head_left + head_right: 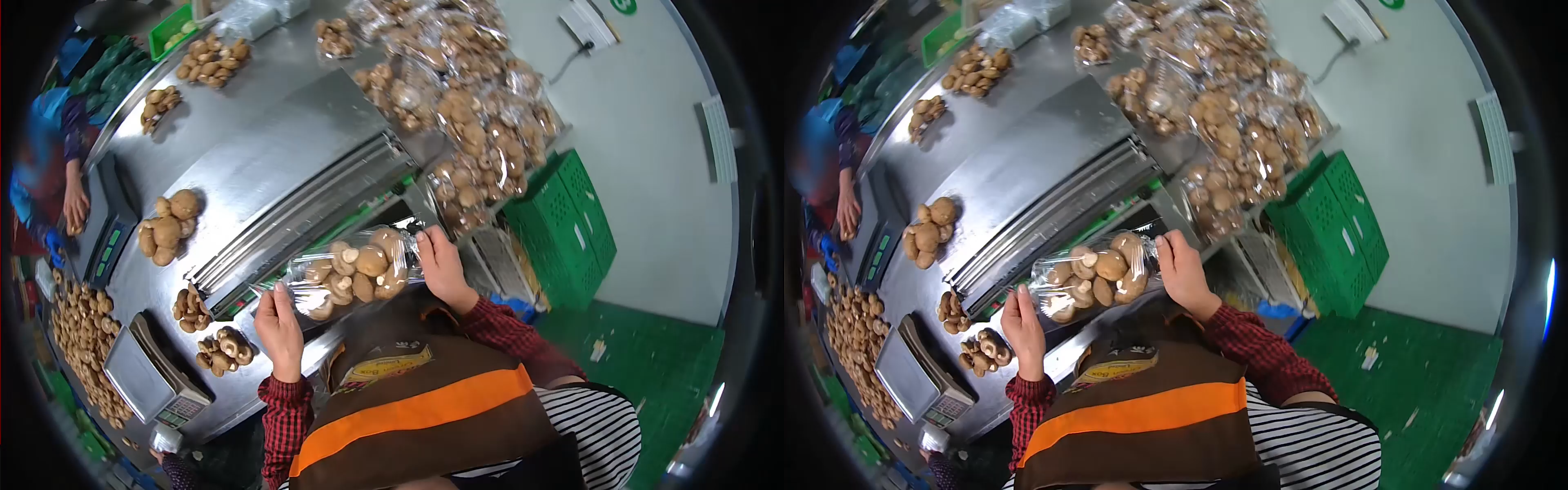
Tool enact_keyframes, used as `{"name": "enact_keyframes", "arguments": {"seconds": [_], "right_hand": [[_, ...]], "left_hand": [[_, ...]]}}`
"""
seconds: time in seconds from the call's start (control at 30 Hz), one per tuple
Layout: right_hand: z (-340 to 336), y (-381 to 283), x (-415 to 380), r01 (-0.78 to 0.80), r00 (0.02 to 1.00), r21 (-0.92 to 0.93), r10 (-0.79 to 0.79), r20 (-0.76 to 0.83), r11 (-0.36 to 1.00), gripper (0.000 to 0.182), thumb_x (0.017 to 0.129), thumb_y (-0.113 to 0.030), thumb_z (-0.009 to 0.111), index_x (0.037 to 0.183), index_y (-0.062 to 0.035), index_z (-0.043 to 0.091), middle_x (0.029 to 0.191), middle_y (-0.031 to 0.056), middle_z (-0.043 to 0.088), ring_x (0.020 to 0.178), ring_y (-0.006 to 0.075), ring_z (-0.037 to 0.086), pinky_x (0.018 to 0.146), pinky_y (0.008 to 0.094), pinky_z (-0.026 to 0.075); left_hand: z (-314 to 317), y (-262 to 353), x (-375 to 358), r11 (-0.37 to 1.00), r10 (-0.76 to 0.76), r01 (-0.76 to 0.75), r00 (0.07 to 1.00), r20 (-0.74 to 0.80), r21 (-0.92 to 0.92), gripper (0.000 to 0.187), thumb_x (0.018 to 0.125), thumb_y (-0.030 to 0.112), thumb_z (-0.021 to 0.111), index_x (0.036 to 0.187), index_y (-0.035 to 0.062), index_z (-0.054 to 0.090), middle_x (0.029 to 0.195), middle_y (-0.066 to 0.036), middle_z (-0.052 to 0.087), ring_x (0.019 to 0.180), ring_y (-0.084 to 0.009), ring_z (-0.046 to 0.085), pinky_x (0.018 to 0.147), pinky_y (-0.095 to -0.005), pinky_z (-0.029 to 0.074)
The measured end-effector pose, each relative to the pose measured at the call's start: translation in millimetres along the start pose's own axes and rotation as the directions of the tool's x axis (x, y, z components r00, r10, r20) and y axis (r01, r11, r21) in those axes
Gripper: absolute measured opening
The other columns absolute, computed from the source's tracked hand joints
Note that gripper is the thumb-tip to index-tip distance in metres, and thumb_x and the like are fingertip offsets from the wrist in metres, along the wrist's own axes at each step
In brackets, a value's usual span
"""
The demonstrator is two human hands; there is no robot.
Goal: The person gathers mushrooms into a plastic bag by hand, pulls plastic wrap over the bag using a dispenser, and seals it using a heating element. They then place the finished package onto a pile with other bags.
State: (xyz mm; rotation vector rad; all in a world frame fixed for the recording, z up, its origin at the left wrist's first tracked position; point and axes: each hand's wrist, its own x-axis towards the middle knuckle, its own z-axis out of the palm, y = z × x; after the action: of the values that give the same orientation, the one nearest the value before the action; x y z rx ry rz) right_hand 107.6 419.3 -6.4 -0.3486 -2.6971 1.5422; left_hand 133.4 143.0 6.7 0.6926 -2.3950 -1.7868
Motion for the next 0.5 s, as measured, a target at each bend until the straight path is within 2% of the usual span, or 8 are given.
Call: {"name": "enact_keyframes", "arguments": {"seconds": [0.23, 0.3, 0.33, 0.37, 0.4, 0.43, 0.47, 0.5], "right_hand": [[11.5, 139.9, -27.5, -0.103, 0.924, -0.222, 0.011, -0.383, 0.970, 0.020, 0.096, -0.022, 0.056, 0.091, -0.0029, 0.054, 0.074, 0.0249, 0.061, 0.072, 0.0456, 0.060, 0.060, 0.0475, 0.047], [46.2, 140.2, -34.4, -0.239, 0.898, 0.009, 0.225, -0.377, 0.971, 0.018, 0.097, -0.022, 0.053, 0.096, -0.0038, 0.055, 0.084, 0.0205, 0.065, 0.078, 0.0390, 0.063, 0.069, 0.0433, 0.050], [51.3, 144.9, -42.8, -0.173, 0.930, 0.414, 0.287, -0.231, 0.894, 0.018, 0.097, -0.019, 0.053, 0.105, -0.0029, 0.056, 0.098, 0.0169, 0.064, 0.088, 0.0313, 0.063, 0.077, 0.0403, 0.050], [56.0, 147.4, -51.5, -0.112, 0.963, 0.748, 0.258, -0.081, 0.654, 0.022, 0.097, -0.016, 0.053, 0.114, -0.0019, 0.056, 0.111, 0.0133, 0.063, 0.099, 0.0235, 0.062, 0.084, 0.0372, 0.050], [39.8, 140.1, -64.5, -0.281, 0.957, 0.828, 0.210, 0.201, 0.485, 0.024, 0.097, -0.016, 0.053, 0.116, -0.0019, 0.056, 0.114, 0.0084, 0.061, 0.101, 0.0202, 0.060, 0.088, 0.0342, 0.049], [17.4, 119.4, -77.3, -0.461, 0.885, 0.828, 0.099, 0.455, 0.317, 0.025, 0.098, -0.016, 0.053, 0.118, -0.0019, 0.056, 0.118, 0.0035, 0.059, 0.104, 0.0169, 0.058, 0.091, 0.0312, 0.048], [3.7, 87.0, -81.6, -0.435, 0.899, 0.842, 0.094, 0.428, 0.319, 0.025, 0.098, -0.016, 0.053, 0.118, -0.0019, 0.056, 0.118, 0.0035, 0.059, 0.104, 0.0169, 0.058, 0.091, 0.0312, 0.048], [-10.7, 46.4, -86.3, -0.542, 0.827, 0.778, 0.037, 0.561, 0.317, 0.022, 0.098, -0.018, 0.053, 0.115, -0.0031, 0.057, 0.113, 0.0028, 0.059, 0.101, 0.0152, 0.058, 0.089, 0.0298, 0.047]], "left_hand": [[49.6, -56.9, 18.2, 0.462, 0.611, -0.614, 0.744, 0.273, 0.640, 0.027, 0.087, 0.016, 0.069, 0.066, 0.0050, 0.055, 0.067, -0.011, 0.057, 0.060, -0.0304, 0.057, 0.052, -0.0402, 0.045], [78.4, -58.8, 18.4, 0.482, 0.636, -0.703, 0.691, 0.343, 0.523, 0.022, 0.081, 0.014, 0.071, 0.067, 0.0060, 0.056, 0.068, -0.010, 0.057, 0.062, -0.0311, 0.058, 0.057, -0.0418, 0.046], [86.9, -52.2, 13.9, 0.556, 0.585, -0.680, 0.729, 0.357, 0.478, 0.019, 0.080, 0.013, 0.071, 0.069, 0.0052, 0.057, 0.068, -0.011, 0.057, 0.062, -0.0320, 0.057, 0.058, -0.0408, 0.047], [94.4, -45.4, 13.7, 0.624, 0.537, -0.652, 0.758, 0.370, 0.430, 0.016, 0.079, 0.011, 0.070, 0.071, 0.0044, 0.059, 0.069, -0.012, 0.057, 0.063, -0.0330, 0.057, 0.059, -0.0398, 0.047], [92.8, -51.8, 14.3, 0.795, 0.401, -0.550, 0.793, 0.458, 0.257, 0.010, 0.084, 0.009, 0.066, 0.078, 0.0017, 0.064, 0.073, -0.009, 0.063, 0.066, -0.0258, 0.062, 0.062, -0.0340, 0.049], [93.4, -52.7, 1.6, 0.984, 0.177, -0.151, 0.828, 0.532, -0.093, 0.011, 0.089, 0.008, 0.060, 0.086, -0.0006, 0.067, 0.080, -0.005, 0.068, 0.073, -0.0158, 0.064, 0.067, -0.0311, 0.051], [81.3, -33.2, -10.1, 0.985, 0.170, -0.140, 0.763, 0.624, -0.097, 0.013, 0.091, 0.007, 0.058, 0.092, -0.0014, 0.068, 0.086, -0.004, 0.069, 0.081, -0.0113, 0.063, 0.070, -0.0301, 0.052], [72.9, -24.8, -20.7, 0.895, -0.160, 0.403, 0.689, 0.707, -0.190, 0.008, 0.087, 0.004, 0.058, 0.086, 0.0009, 0.066, 0.080, -0.004, 0.066, 0.073, -0.0112, 0.060, 0.067, -0.0277, 0.049]]}}
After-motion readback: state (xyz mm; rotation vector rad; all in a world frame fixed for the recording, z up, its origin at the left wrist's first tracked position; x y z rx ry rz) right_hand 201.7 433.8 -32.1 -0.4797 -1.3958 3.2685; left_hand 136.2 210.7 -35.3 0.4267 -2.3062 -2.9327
